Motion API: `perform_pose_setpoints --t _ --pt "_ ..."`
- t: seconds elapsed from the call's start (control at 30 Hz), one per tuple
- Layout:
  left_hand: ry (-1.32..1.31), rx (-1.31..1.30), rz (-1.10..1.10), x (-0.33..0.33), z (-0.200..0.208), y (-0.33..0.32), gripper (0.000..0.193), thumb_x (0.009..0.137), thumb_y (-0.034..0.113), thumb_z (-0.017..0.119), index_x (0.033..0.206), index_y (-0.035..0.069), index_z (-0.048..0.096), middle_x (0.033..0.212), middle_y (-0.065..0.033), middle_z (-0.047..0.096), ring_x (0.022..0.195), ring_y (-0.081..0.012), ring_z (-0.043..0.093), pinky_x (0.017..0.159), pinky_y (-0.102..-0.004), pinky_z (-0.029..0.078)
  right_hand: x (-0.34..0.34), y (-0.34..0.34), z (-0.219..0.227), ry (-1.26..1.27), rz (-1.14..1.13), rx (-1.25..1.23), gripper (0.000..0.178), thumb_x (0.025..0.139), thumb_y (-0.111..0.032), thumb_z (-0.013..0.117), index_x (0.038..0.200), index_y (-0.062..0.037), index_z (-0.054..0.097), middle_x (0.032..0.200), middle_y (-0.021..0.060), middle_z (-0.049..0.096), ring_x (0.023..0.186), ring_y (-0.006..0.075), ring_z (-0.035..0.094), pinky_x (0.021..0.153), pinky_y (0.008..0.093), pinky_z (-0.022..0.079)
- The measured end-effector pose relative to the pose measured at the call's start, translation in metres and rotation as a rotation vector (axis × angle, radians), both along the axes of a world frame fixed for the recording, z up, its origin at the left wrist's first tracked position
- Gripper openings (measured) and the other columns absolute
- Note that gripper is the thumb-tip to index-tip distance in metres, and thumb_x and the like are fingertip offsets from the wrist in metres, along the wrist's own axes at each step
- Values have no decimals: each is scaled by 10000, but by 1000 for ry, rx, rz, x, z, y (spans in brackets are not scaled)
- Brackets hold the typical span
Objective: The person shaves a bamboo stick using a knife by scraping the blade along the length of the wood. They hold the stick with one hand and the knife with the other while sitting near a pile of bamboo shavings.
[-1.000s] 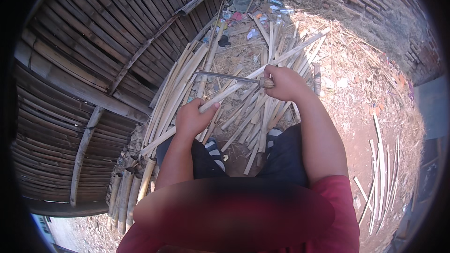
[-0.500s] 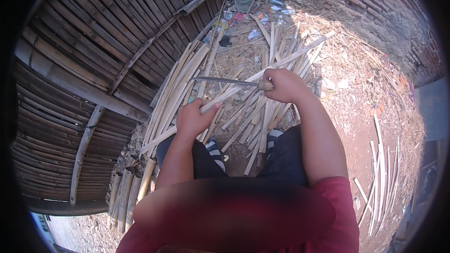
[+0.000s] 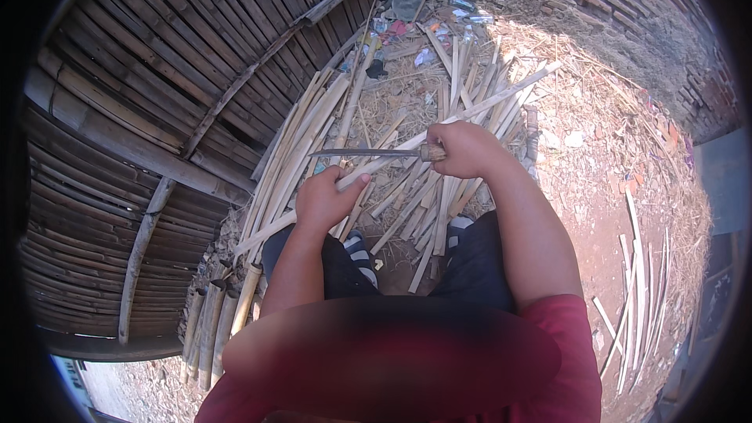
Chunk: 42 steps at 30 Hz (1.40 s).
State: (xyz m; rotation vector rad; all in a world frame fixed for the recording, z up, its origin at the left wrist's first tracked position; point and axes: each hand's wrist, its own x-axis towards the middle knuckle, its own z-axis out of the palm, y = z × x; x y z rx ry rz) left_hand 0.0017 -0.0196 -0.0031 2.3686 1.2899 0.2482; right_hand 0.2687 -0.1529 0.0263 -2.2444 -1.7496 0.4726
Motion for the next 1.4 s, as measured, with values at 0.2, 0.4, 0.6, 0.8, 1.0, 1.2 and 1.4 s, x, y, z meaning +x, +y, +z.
perform_pose_setpoints --t 0.2,0.4,0.6,0.8,1.0,1.2,1.4 --pt "31 -19 -12 1 5 -2 679 863 707 715 1111 78 772 882 -170 773 931 -373 761 824 -488 585 0 1 -3 6 -16 1 445 776 -294 851 1126 -75 685 1018 186 746 1001 404 715 849 500 558" --pt "40 -20 -17 1 4 -1 688 852 722 718 1091 80 775 872 -169 768 922 -373 758 822 -484 581 3 3 -14 -25 31 36 471 765 -293 854 1147 -77 682 933 175 744 923 399 721 800 488 553" --pt "29 -1 -20 1 -2 0 691 844 730 720 1065 77 776 869 -176 765 908 -380 754 818 -484 577 0 4 -12 -36 22 4 470 772 -301 848 1158 -86 685 932 173 746 923 395 722 800 490 553" --pt "14 -7 -29 0 -3 0 691 840 726 724 1037 66 776 863 -192 759 900 -390 749 820 -490 573 1 5 -13 -39 39 2 469 770 -305 852 1152 -87 689 926 173 745 920 393 724 798 486 553" --pt "43 -52 -52 2 2 -2 698 842 718 723 1064 58 775 902 -191 767 931 -382 753 831 -479 574 -2 6 -14 -13 70 -12 449 766 -318 862 1116 -92 695 892 173 736 891 401 716 786 493 548" --pt "57 -56 -73 1 1 -2 710 843 712 725 1097 51 771 936 -186 774 955 -381 751 852 -478 571 -7 8 -15 -58 90 -14 443 765 -322 862 1116 -103 702 886 168 737 892 400 717 790 496 548" --pt "86 -75 -104 1 5 -3 706 842 699 732 1124 53 762 959 -191 772 978 -383 748 853 -482 569 -8 9 -16 -55 106 -46 460 758 -327 860 1132 -101 717 903 176 744 915 395 725 809 496 556"
